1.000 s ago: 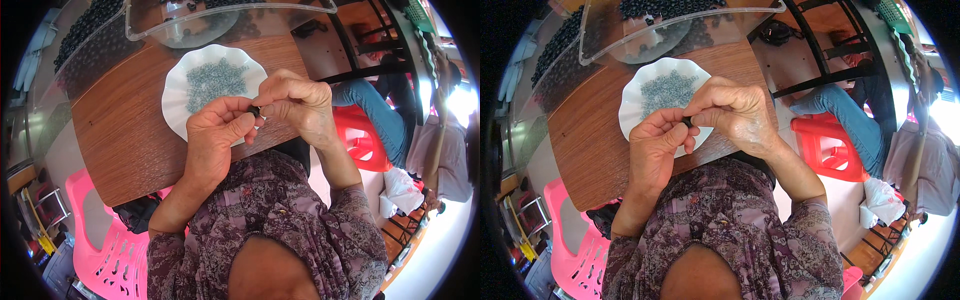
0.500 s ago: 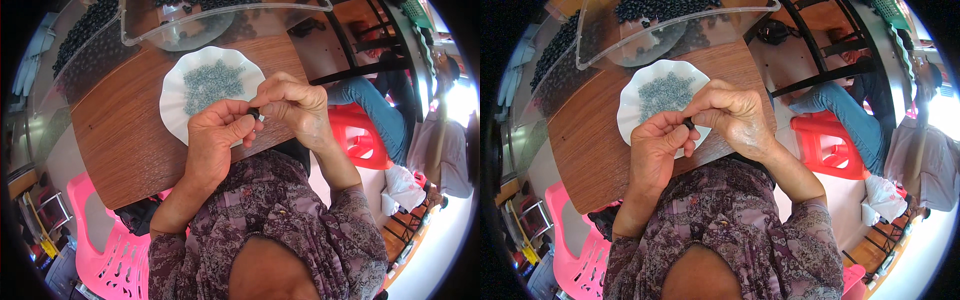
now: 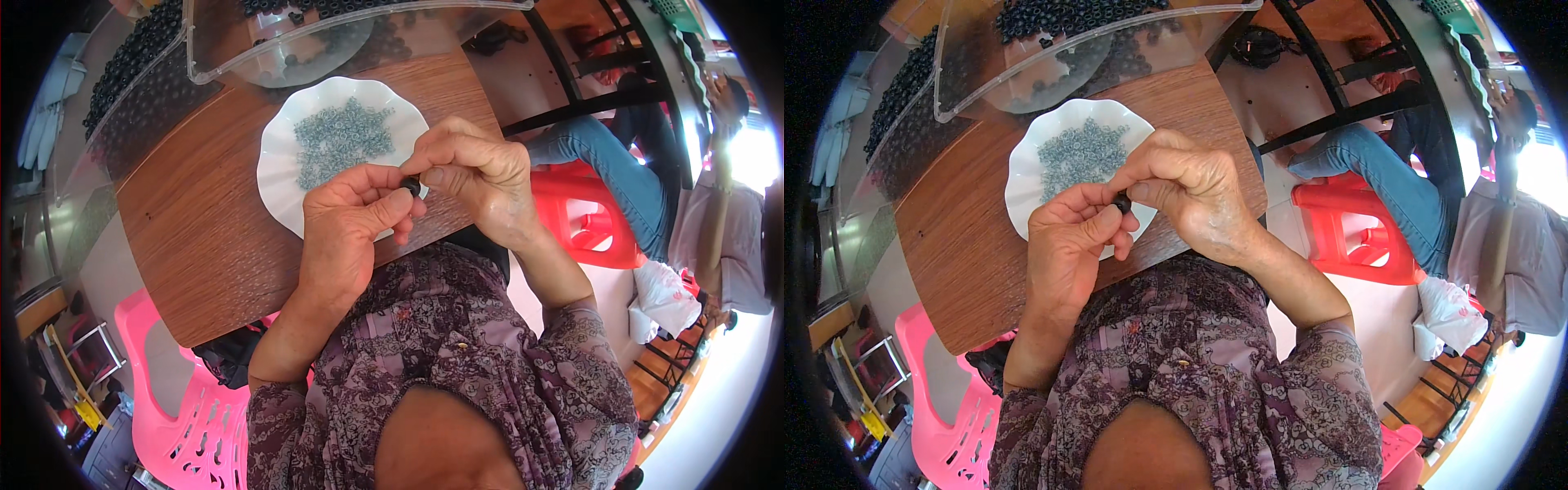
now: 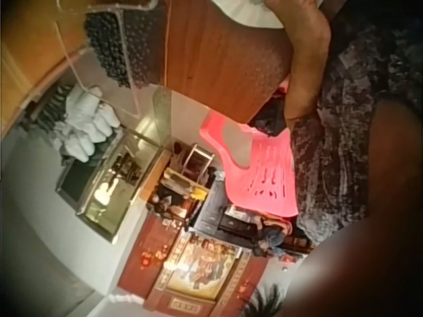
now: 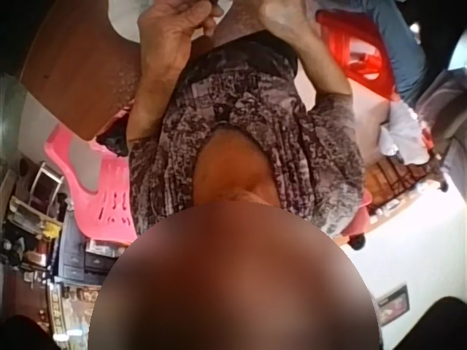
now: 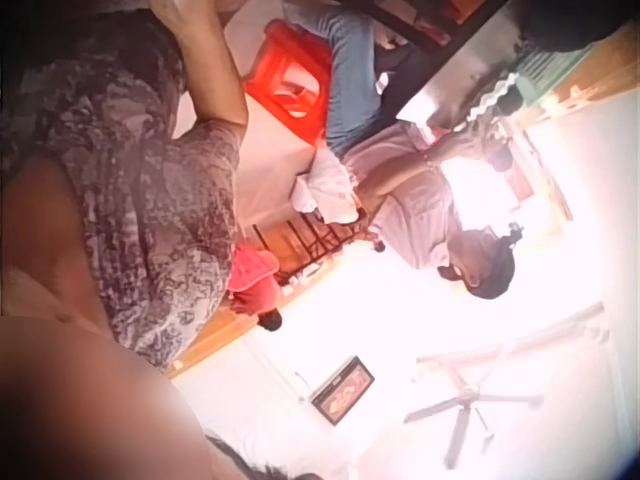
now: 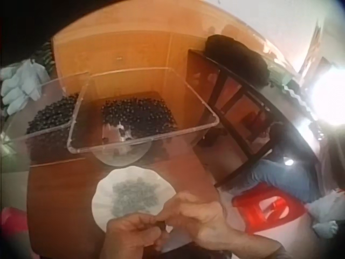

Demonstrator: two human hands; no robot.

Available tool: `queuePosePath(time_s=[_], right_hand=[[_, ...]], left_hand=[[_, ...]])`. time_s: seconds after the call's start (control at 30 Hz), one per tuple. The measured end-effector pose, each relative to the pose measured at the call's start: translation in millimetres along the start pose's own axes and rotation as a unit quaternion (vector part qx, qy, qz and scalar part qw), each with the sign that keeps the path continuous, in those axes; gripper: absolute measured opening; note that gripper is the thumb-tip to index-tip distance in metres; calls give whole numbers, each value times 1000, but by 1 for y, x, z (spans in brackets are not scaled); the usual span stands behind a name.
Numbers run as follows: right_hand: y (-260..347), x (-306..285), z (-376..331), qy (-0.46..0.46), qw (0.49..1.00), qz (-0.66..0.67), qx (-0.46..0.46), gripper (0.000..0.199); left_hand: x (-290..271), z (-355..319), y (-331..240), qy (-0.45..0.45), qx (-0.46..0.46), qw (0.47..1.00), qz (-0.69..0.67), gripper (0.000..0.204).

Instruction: The worker is inspecting black spherical hardware parts from a bin and sorting them on a manual workstation.

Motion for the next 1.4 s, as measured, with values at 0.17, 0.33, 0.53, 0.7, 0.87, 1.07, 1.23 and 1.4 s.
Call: queuePosePath(time_s=[0.17, 0.33, 0.53, 0.7, 0.87, 1.07, 1.23, 1.4], right_hand=[[-4, 6, -7, -2, 997, 75, 29, 27], [-8, 10, -9, -16, 998, 44, 28, 34], [11, 10, -10, -63, 986, -139, -74, 36], [18, 9, -15, -97, 964, -207, -139, 36], [18, 8, -15, -107, 951, -227, -180, 38], [14, 5, -17, -114, 951, -216, -192, 36], [1, 0, -18, -140, 966, -160, -149, 34], [0, 2, -19, -149, 962, -155, -168, 36]], left_hand=[[-1, 3, 1, -7, -4, 998, -61, 17], [-3, 3, 1, -12, 8, 999, -49, 19], [1, 3, -5, 4, 14, 998, -54, 17], [2, 1, -3, -24, 15, 1000, -13, 16], [8, 2, -6, -23, 25, 999, -10, 14], [8, 5, -5, -18, 23, 999, 17, 14], [9, 6, 0, -18, 37, 999, -21, 18], [7, 6, 1, -8, 38, 999, -10, 17]])
Point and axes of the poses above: each hand's wrist, its own z-axis towards the middle knuckle, its own x-axis out of the palm, y = z × x, the point moved 7 cm from there along z, towards the middle knuckle, and after that the axes turned 10 degrees about y, right-handed, at the moved point
